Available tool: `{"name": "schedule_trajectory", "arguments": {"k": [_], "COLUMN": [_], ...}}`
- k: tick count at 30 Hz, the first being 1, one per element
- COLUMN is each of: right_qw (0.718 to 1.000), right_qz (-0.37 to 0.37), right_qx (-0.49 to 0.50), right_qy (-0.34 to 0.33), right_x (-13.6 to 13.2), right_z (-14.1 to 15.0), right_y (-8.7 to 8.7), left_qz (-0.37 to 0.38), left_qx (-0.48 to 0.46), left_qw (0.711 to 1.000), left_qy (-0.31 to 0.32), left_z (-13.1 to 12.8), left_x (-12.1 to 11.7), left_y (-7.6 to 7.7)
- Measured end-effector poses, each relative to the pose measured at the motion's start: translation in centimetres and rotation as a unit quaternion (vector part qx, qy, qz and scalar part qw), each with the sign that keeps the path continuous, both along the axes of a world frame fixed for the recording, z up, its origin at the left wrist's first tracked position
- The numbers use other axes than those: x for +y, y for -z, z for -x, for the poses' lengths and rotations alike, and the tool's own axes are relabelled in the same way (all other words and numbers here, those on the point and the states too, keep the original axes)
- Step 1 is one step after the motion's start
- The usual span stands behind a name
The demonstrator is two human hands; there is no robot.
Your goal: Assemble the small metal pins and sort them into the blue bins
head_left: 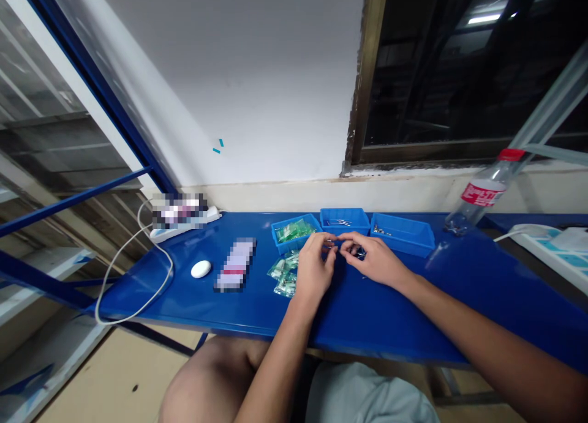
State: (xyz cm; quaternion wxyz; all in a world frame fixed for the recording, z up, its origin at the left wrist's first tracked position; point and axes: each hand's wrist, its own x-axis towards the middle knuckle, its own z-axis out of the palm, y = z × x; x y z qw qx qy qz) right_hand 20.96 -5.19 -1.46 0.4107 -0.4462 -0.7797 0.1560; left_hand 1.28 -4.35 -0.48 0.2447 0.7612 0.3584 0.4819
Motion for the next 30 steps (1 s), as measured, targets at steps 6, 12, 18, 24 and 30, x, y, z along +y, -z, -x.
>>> {"name": "schedule_trajectory", "arguments": {"k": [6,12,18,24,30], "right_qw": [0.999,0.998,0.999,0.999,1.0], "right_qz": [0.032,0.024,-0.013,-0.036,-0.016], "right_qx": [-0.006,0.039,0.033,0.026,0.023], "right_qy": [-0.031,0.036,0.03,-0.002,0.006], "right_x": [-0.6,-0.3,0.0,0.1,0.1], "right_z": [0.5,0.1,-0.2,0.2,0.3], "right_y": [-0.5,-0.4,-0.2,-0.2,0.1], "left_qz": [0.075,0.026,0.068,0.099,0.095], "left_qx": [-0.09,0.026,0.036,-0.022,-0.033], "left_qw": [0.993,0.999,0.997,0.995,0.994], "left_qy": [0.031,-0.025,0.005,-0.004,-0.029], "left_z": [-0.2,0.1,0.0,-0.1,0.1], "left_x": [0.0,-0.6,-0.7,0.0,0.1], "left_y": [-0.1,-0.7,-0.4,0.2,0.3]}}
